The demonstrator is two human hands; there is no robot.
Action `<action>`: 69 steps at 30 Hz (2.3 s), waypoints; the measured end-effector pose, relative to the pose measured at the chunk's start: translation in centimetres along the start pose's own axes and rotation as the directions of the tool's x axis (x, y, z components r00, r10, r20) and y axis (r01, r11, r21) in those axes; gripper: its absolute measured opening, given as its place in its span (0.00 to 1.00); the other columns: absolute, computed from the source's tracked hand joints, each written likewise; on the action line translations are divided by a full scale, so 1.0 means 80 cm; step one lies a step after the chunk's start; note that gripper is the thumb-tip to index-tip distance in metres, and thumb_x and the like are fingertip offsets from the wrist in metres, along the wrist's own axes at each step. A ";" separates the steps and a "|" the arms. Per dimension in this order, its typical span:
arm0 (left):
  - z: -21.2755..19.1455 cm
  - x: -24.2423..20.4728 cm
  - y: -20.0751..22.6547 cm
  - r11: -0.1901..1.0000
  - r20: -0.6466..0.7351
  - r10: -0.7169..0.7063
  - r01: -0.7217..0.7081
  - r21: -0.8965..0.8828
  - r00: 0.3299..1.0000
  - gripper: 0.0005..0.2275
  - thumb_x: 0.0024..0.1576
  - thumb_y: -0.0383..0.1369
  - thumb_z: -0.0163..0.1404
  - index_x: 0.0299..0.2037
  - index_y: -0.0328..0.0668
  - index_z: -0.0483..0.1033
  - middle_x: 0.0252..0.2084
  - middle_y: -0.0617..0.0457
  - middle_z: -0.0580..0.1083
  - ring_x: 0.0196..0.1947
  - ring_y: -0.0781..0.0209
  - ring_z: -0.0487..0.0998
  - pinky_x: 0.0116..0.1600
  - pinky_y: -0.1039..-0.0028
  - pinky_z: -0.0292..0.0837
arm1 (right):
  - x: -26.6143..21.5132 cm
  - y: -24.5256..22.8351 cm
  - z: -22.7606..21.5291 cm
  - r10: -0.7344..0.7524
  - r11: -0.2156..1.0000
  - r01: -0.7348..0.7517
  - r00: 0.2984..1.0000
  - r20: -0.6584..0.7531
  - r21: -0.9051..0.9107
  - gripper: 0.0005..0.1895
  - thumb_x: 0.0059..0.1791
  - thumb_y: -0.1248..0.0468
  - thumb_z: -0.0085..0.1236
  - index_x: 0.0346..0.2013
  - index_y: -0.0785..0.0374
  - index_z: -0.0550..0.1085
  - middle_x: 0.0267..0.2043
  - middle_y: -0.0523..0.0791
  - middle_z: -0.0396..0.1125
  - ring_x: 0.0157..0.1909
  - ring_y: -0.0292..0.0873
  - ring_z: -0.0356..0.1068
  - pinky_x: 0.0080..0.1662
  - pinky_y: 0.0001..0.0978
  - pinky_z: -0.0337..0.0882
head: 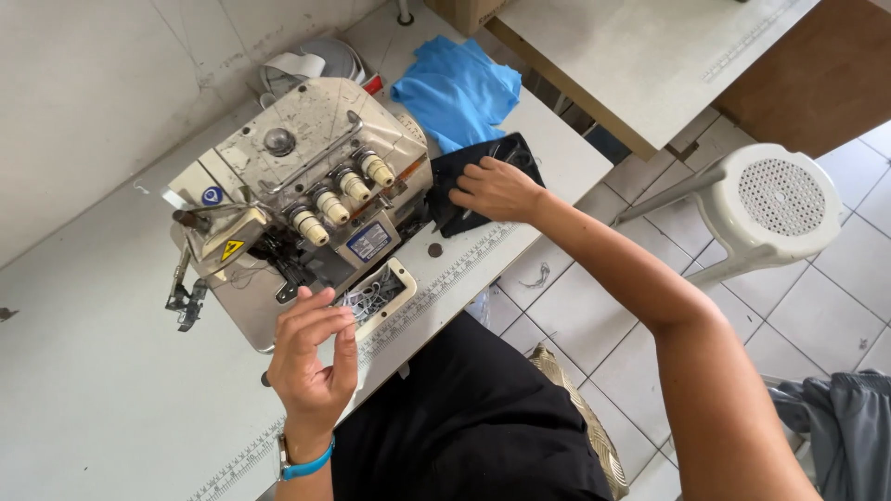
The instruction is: Threading an overlock sewing machine using a small tool, followed by walking across the factory floor to gather fabric into a bag.
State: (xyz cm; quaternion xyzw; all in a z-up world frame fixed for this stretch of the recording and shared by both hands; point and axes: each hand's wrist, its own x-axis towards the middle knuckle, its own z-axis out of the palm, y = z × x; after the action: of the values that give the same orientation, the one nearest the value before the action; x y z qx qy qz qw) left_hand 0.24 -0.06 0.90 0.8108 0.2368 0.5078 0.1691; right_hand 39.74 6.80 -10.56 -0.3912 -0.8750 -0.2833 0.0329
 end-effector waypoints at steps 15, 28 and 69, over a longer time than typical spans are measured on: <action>0.008 0.034 0.023 0.993 -0.002 -0.009 0.008 -0.115 1.000 0.02 0.63 0.23 0.52 0.43 0.33 0.76 0.42 0.44 0.76 0.49 0.47 0.80 0.68 0.51 0.76 | 0.015 -0.138 -0.219 0.350 -0.143 -0.357 0.854 0.385 0.923 0.09 0.59 0.59 0.46 0.38 0.60 0.67 0.28 0.40 0.76 0.17 0.32 0.61 0.21 0.24 0.59; 0.020 0.026 0.015 0.971 -0.174 -0.058 0.016 -0.237 0.983 0.02 0.57 0.27 0.59 0.38 0.40 0.83 0.35 0.52 0.80 0.44 0.50 0.83 0.64 0.56 0.74 | 0.033 -0.165 -0.189 0.452 -0.310 -0.248 0.811 0.372 0.918 0.17 0.54 0.53 0.54 0.31 0.64 0.75 0.10 0.45 0.69 0.12 0.36 0.65 0.21 0.24 0.67; -0.013 -0.069 -0.009 0.921 -0.058 0.262 -0.232 0.313 0.963 0.06 0.59 0.23 0.59 0.43 0.35 0.76 0.45 0.46 0.76 0.53 0.52 0.74 0.58 0.69 0.77 | 0.021 -0.101 -0.086 0.641 0.706 -0.243 0.620 -0.453 0.666 0.16 0.46 0.82 0.38 0.37 0.69 0.74 0.42 0.53 0.65 0.39 0.49 0.65 0.45 0.38 0.67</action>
State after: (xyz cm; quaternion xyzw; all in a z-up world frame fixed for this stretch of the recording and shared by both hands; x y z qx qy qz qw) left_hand -2.89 -2.51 -3.11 0.8243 0.2158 0.5223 -0.0347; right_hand 31.76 0.02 -8.13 -0.4517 -0.7150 -0.1229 0.5193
